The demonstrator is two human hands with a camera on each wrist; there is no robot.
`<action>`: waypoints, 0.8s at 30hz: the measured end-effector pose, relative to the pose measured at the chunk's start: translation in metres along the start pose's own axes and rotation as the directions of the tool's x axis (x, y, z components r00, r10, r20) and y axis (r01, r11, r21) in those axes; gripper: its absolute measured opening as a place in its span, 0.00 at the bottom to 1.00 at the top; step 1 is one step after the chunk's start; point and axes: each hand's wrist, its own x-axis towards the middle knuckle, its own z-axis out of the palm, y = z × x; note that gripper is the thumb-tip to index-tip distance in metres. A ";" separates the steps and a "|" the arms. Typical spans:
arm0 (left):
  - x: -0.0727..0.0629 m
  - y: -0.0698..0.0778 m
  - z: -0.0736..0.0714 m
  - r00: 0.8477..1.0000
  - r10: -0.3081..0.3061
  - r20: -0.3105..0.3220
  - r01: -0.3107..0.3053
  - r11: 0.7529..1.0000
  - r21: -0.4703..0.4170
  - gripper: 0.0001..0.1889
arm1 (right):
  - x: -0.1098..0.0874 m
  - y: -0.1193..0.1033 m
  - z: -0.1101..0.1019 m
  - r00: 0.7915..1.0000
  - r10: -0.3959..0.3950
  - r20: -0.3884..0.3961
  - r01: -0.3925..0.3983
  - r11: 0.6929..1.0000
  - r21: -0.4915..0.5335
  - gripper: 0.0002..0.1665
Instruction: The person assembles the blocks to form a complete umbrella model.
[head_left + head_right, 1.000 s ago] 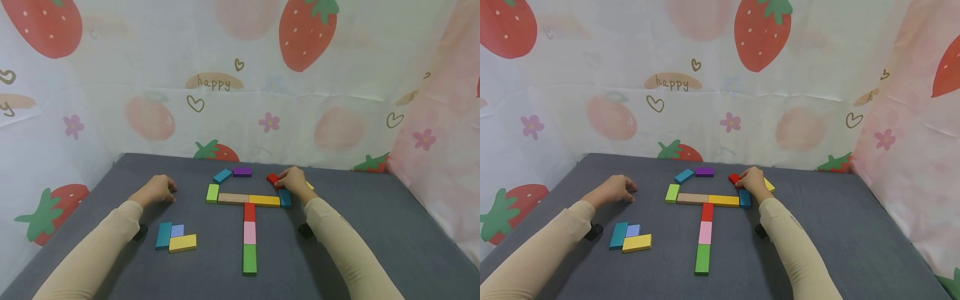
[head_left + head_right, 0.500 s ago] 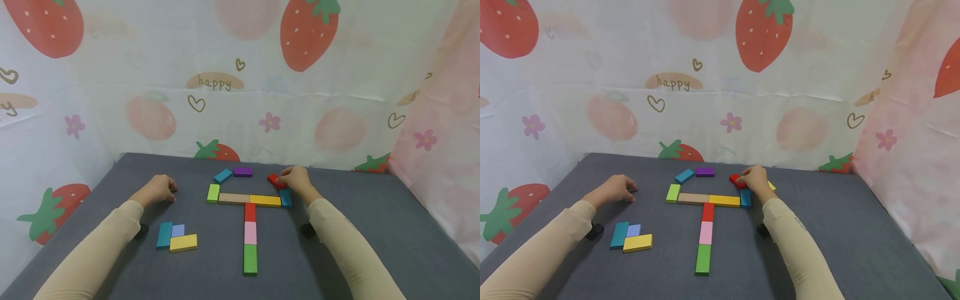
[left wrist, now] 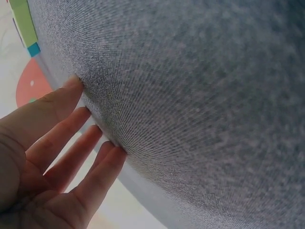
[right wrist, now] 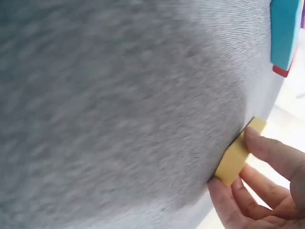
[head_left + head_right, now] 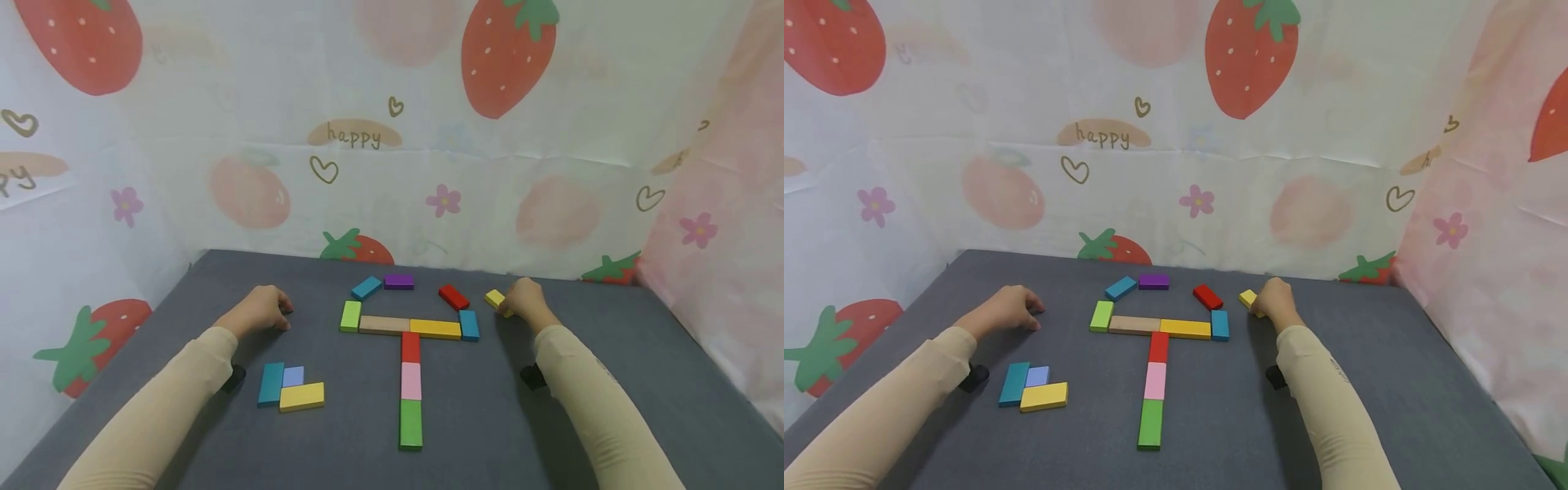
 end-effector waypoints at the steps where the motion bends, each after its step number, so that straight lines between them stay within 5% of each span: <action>1: 0.000 0.000 0.000 1.000 0.001 0.000 -0.001 1.000 0.000 0.18 | 0.001 -0.001 0.000 1.000 0.007 -0.002 -0.007 1.000 -0.002 0.29; 13: 0.000 -0.004 0.001 1.000 0.005 -0.020 -0.005 1.000 0.007 0.17 | 0.013 -0.051 0.006 0.975 -0.218 -0.042 0.222 0.959 0.177 0.24; 24: -0.003 -0.003 0.000 0.999 0.017 -0.034 -0.016 1.000 0.015 0.17 | 0.022 -0.089 0.029 0.968 -0.249 0.014 0.238 0.937 0.256 0.22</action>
